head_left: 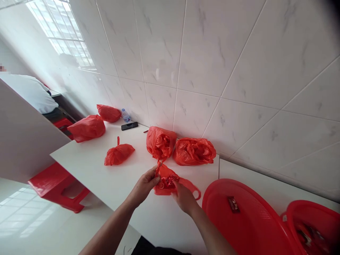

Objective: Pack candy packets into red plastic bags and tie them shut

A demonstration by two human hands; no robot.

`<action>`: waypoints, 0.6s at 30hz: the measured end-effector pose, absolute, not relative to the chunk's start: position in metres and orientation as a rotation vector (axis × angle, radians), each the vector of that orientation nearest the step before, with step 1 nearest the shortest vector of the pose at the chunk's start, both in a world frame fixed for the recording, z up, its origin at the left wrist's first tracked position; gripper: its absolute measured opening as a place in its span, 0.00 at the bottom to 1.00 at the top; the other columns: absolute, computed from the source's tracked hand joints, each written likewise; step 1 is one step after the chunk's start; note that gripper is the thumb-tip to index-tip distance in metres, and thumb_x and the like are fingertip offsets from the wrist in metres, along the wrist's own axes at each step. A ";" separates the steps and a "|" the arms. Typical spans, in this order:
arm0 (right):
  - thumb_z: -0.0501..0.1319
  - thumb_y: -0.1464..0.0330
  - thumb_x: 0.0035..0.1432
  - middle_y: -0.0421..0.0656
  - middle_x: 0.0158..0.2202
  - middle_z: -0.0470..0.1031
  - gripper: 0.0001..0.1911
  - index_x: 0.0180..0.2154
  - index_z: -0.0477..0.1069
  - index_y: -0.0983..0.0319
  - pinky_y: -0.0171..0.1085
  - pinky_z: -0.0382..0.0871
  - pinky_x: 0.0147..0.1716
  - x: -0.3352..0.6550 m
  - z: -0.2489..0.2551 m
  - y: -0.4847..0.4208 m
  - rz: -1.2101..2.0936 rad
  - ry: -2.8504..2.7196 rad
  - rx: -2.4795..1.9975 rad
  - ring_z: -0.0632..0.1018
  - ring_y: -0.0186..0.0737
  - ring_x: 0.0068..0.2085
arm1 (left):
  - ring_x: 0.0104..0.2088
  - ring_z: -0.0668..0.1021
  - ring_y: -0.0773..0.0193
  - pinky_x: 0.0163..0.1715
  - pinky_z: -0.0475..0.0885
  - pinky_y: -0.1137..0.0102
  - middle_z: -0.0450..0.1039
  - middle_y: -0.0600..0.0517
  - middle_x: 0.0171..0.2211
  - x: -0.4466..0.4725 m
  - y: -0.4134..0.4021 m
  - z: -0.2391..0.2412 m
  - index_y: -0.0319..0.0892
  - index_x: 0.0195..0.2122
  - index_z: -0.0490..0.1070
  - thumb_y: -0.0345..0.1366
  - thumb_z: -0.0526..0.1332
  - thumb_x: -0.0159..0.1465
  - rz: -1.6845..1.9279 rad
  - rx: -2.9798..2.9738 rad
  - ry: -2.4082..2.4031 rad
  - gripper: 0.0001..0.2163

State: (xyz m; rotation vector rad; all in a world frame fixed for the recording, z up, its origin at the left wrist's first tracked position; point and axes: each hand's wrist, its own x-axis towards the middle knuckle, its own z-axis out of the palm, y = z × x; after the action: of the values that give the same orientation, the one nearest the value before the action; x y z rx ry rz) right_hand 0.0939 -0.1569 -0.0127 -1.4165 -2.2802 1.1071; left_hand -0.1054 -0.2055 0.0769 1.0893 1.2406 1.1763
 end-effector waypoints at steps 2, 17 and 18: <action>0.54 0.67 0.58 0.49 0.44 0.77 0.17 0.48 0.71 0.60 0.48 0.68 0.46 0.107 -0.019 -0.150 1.080 -2.300 -1.570 0.77 0.50 0.47 | 0.33 0.68 0.64 0.41 0.65 0.67 0.65 0.56 0.29 -0.105 -0.202 0.079 0.48 0.63 0.61 0.40 0.60 0.63 1.185 1.103 1.243 0.26; 0.51 0.52 0.54 0.46 0.22 0.75 0.20 0.25 0.72 0.59 0.41 0.68 0.26 0.285 0.013 -0.140 0.679 -1.319 -2.116 0.76 0.46 0.25 | 0.32 0.69 0.65 0.37 0.65 0.67 0.66 0.55 0.29 -0.081 -0.196 0.082 0.49 0.67 0.49 0.40 0.61 0.63 1.045 1.133 1.079 0.33; 0.53 0.53 0.52 0.46 0.20 0.74 0.19 0.24 0.71 0.59 0.42 0.67 0.26 0.293 -0.001 -0.141 0.617 -1.310 -2.156 0.76 0.46 0.24 | 0.33 0.69 0.65 0.37 0.66 0.67 0.67 0.55 0.30 -0.081 -0.197 0.082 0.49 0.67 0.50 0.40 0.61 0.63 1.031 1.133 1.074 0.32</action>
State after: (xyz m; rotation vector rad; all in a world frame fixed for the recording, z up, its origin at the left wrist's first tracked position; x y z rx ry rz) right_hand 0.2930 -0.1406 -0.0011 -2.1555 -1.3099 0.6175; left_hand -0.0811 -0.1973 0.0820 1.1328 1.0741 1.0309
